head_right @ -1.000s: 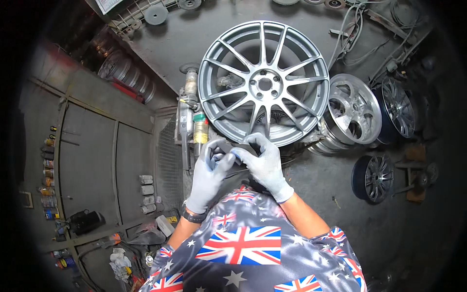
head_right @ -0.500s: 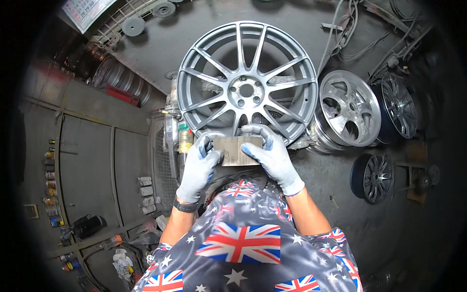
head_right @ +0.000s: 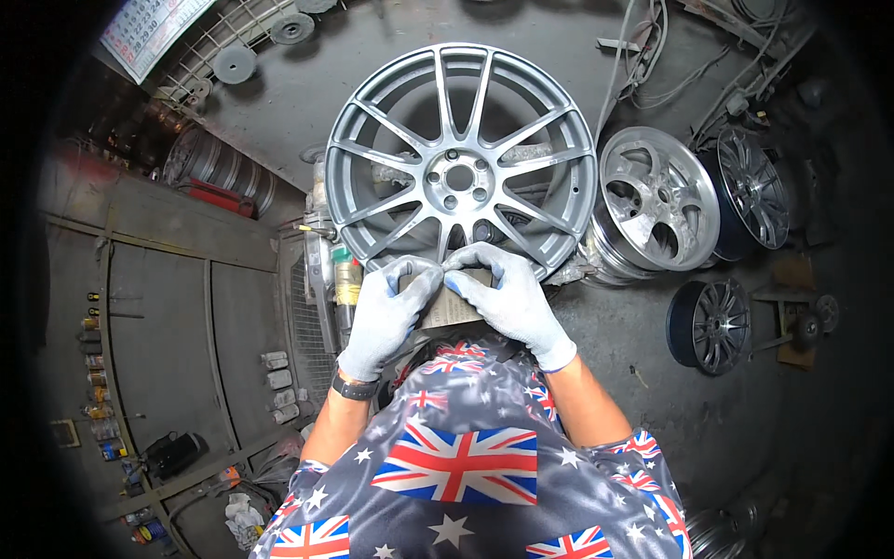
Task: The person applies masking tape to the rim of a silver car wheel using a handheld tool. They then use a power drill with a brush attachment to clean or polish the wheel's surface, moving the tool along the spokes and rim.
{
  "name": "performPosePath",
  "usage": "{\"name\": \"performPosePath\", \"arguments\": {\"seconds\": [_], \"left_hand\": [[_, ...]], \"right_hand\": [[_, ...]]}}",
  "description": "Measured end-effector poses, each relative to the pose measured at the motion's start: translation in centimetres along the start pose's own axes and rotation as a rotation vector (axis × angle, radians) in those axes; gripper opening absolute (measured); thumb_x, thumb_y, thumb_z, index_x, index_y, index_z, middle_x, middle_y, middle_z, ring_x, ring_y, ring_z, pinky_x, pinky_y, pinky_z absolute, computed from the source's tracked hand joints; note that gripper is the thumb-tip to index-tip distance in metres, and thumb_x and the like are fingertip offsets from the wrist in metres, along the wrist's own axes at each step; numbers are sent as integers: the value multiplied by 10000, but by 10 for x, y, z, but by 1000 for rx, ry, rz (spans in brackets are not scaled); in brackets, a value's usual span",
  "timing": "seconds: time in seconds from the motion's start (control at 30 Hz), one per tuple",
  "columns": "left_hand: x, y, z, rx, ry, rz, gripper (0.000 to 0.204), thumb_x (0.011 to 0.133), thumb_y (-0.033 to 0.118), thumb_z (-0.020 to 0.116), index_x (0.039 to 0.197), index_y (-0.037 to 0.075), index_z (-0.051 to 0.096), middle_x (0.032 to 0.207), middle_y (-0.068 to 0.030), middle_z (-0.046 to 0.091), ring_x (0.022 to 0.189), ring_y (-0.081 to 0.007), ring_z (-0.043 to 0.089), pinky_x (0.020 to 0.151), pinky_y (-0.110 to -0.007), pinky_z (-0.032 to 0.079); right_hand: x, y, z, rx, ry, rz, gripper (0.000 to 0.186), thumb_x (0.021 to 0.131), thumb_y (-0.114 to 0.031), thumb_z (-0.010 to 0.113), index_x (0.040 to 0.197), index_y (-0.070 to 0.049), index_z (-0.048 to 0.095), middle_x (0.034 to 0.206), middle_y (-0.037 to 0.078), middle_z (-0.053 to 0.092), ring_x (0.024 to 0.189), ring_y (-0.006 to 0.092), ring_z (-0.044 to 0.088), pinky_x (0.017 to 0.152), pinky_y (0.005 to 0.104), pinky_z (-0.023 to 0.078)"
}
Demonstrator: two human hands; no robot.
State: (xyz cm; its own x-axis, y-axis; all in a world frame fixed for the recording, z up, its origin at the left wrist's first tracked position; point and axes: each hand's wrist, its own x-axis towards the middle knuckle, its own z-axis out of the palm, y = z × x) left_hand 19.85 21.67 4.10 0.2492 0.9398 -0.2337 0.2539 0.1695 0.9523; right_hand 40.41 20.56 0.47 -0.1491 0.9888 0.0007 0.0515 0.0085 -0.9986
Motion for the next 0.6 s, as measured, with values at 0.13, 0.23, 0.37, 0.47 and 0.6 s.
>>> {"name": "performPosePath", "arguments": {"seconds": [0.13, 0.23, 0.37, 0.47, 0.6], "left_hand": [[3, -6, -6, -32, 56, 80, 245, 1046, 232, 695, 1054, -1, 773, 788, 10, 671, 657, -45, 527, 601, -263, 446], [6, -12, -7, -59, 97, 116, 247, 1048, 232, 689, 1049, -2, 770, 774, 15, 657, 660, -50, 529, 610, -269, 450], [5, -6, -8, -104, 112, 54, 244, 1053, 225, 682, 1055, -6, 759, 767, 17, 639, 679, -57, 537, 633, -286, 467], [8, -3, -6, -60, 135, 88, 247, 1061, 226, 676, 1068, -8, 754, 764, 20, 631, 689, -54, 539, 639, -288, 471], [14, 1, -5, 12, 147, 112, 248, 1072, 228, 672, 1075, -6, 753, 761, 25, 631, 694, -45, 536, 638, -280, 467]], "right_hand": [[7, -7, 10, 18, -3, 15, 233, 985, -169, 773, 1116, 21, 746, 1070, 89, 778, 1043, 132, 700, 973, 316, 535], [10, -9, 16, -86, 47, -25, 223, 989, -169, 772, 1106, 19, 744, 1063, 90, 781, 1010, 129, 704, 936, 311, 547], [13, -10, 20, -35, 62, -9, 231, 975, -159, 783, 1125, 13, 746, 1048, 78, 778, 986, 148, 711, 922, 311, 553], [17, -10, 19, -42, 108, -74, 242, 969, -147, 788, 1144, 13, 741, 1040, 61, 769, 978, 140, 706, 917, 304, 553], [23, -7, 8, 37, 116, -100, 260, 982, -156, 793, 1167, 17, 735, 1042, 31, 747, 987, 83, 666, 910, 275, 547]]}}
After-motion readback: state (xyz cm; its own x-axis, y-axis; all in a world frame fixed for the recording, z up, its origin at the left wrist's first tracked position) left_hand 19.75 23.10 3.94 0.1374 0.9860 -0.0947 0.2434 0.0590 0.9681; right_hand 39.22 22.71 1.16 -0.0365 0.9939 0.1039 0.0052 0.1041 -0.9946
